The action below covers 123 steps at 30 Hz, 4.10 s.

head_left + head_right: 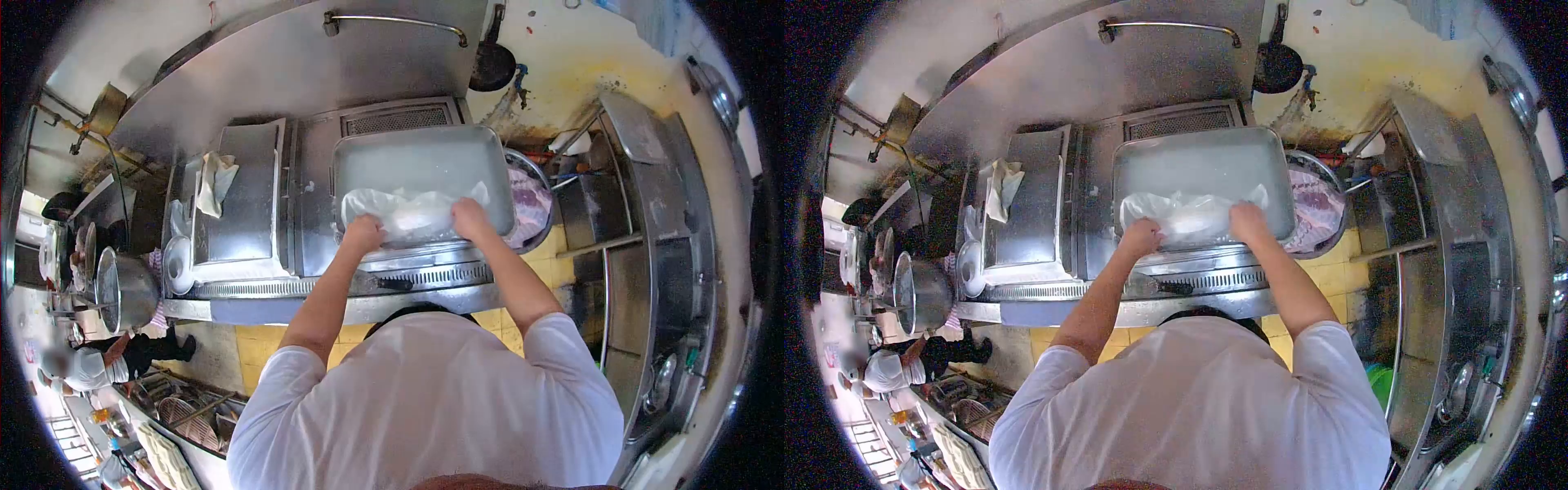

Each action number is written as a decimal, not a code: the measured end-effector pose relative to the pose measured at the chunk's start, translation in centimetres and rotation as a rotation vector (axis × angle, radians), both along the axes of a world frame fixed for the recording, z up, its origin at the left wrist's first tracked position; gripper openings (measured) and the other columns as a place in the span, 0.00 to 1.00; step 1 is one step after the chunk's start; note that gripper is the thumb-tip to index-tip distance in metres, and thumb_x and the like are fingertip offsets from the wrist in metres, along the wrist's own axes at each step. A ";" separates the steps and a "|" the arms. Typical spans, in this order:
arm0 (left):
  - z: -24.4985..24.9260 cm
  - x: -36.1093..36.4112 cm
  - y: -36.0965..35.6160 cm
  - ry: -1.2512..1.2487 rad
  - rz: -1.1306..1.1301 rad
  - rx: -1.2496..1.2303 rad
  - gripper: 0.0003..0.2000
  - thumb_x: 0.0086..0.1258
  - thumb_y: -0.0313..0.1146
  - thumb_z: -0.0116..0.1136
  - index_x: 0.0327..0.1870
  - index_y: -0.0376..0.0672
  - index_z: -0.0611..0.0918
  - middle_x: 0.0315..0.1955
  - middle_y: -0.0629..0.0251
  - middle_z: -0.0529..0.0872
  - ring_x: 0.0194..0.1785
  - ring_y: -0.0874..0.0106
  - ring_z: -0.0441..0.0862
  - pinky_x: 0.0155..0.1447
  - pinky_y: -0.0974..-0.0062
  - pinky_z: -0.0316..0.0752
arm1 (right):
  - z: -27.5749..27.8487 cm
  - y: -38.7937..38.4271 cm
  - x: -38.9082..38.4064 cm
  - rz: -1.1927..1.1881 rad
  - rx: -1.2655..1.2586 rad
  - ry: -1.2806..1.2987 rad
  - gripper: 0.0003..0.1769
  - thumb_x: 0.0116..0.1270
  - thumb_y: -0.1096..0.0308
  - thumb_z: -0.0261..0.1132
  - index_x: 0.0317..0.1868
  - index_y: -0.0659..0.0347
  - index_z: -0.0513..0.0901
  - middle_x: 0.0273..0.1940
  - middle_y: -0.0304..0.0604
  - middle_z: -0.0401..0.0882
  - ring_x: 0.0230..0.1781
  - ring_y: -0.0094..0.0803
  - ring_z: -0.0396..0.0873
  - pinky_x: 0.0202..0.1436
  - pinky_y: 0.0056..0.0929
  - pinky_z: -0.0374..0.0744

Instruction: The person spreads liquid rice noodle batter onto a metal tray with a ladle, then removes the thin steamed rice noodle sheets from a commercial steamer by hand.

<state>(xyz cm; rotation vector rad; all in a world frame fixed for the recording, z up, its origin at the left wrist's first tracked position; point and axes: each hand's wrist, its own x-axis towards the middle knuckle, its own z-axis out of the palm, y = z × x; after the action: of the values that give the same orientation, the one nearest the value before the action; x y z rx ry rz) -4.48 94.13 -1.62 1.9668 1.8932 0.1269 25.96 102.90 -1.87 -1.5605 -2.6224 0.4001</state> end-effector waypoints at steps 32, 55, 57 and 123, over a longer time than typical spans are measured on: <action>19.9 -0.9 -2.5 -0.513 0.417 0.827 0.04 0.70 0.25 0.64 0.41 0.39 0.89 0.34 0.56 0.91 0.36 0.68 0.89 0.42 0.72 0.82 | 8.6 0.7 0.0 -0.047 -0.184 0.298 0.17 0.61 0.73 0.60 0.49 0.68 0.84 0.46 0.60 0.86 0.51 0.52 0.85 0.57 0.41 0.81; 17.4 6.4 0.7 -0.944 0.328 0.407 0.25 0.81 0.50 0.55 0.33 0.34 0.86 0.20 0.56 0.81 0.27 0.73 0.74 0.36 0.65 0.75 | 19.7 -3.8 -7.8 -0.029 -0.035 0.714 0.15 0.71 0.60 0.67 0.37 0.67 0.82 0.31 0.61 0.80 0.29 0.53 0.81 0.35 0.44 0.75; 15.8 7.3 -1.3 -0.863 0.151 0.246 0.24 0.81 0.49 0.55 0.34 0.34 0.86 0.19 0.55 0.80 0.25 0.71 0.73 0.34 0.64 0.74 | 21.1 -3.6 -6.7 -0.061 -0.015 0.714 0.14 0.71 0.60 0.67 0.38 0.66 0.83 0.30 0.60 0.81 0.28 0.51 0.81 0.34 0.42 0.76; 1.2 -2.3 -2.3 -0.109 0.081 0.415 0.07 0.64 0.35 0.62 0.30 0.43 0.85 0.35 0.60 0.86 0.46 0.56 0.83 0.54 0.58 0.78 | 1.7 -3.2 6.2 -0.293 0.263 0.199 0.09 0.59 0.70 0.63 0.37 0.63 0.86 0.42 0.51 0.84 0.48 0.51 0.80 0.55 0.47 0.77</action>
<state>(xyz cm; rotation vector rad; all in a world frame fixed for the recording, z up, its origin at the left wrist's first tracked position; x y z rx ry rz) -6.77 91.84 -0.46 2.0837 1.9958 0.6853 32.19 99.74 -0.20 -1.6803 -2.1552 0.1705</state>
